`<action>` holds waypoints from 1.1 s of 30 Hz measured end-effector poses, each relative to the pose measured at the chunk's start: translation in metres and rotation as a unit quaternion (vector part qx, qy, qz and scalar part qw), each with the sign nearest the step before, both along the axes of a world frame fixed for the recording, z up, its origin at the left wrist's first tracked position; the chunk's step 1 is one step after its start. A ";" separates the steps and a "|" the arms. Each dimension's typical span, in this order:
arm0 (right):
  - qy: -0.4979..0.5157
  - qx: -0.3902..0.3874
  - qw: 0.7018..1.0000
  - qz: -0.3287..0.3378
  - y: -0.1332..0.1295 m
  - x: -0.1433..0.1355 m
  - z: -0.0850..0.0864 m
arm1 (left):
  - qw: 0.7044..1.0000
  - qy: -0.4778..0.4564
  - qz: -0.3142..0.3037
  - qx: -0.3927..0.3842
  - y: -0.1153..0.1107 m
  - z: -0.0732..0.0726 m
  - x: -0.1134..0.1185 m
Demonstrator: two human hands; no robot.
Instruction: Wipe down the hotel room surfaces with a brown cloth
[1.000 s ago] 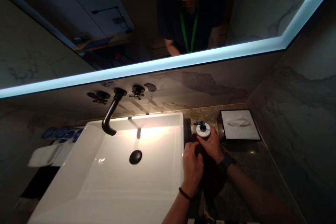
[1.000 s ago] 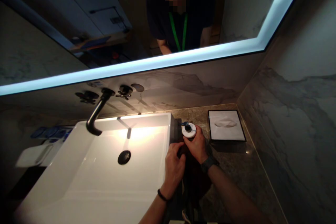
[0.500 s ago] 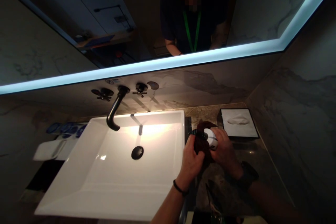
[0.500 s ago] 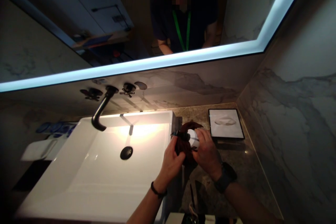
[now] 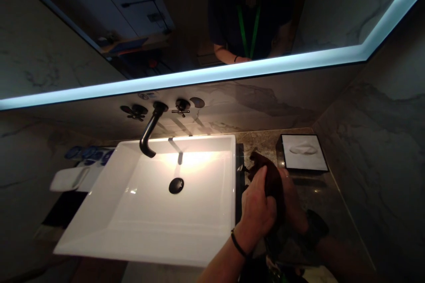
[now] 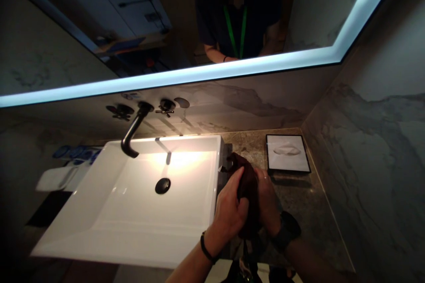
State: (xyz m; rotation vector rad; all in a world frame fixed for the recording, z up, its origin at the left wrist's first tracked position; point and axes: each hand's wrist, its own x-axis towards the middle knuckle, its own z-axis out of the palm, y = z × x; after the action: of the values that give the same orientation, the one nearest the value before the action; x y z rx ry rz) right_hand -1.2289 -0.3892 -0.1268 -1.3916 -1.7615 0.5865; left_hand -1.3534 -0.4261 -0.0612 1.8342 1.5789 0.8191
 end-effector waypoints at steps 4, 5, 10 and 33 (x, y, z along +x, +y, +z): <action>-0.091 0.060 0.993 0.037 -0.001 0.007 -0.004 | 0.998 0.030 -0.036 -0.036 0.011 0.002 -0.011; -0.102 0.072 0.991 0.047 -0.001 0.009 -0.004 | 0.997 0.034 -0.057 -0.045 0.013 0.003 -0.013; -0.041 0.065 0.996 0.038 0.002 0.016 0.003 | 0.991 0.046 -0.122 -0.015 0.012 0.004 -0.013; 0.225 -0.294 0.929 0.019 -0.026 0.032 0.014 | 0.994 0.012 0.105 0.004 0.045 -0.029 -0.039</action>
State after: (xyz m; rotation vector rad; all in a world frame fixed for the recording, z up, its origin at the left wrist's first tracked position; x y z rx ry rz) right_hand -1.1969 -0.4155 -0.1128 -1.4497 -1.2850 1.4207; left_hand -1.3924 -0.3816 -0.0907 1.7078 1.8092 0.8999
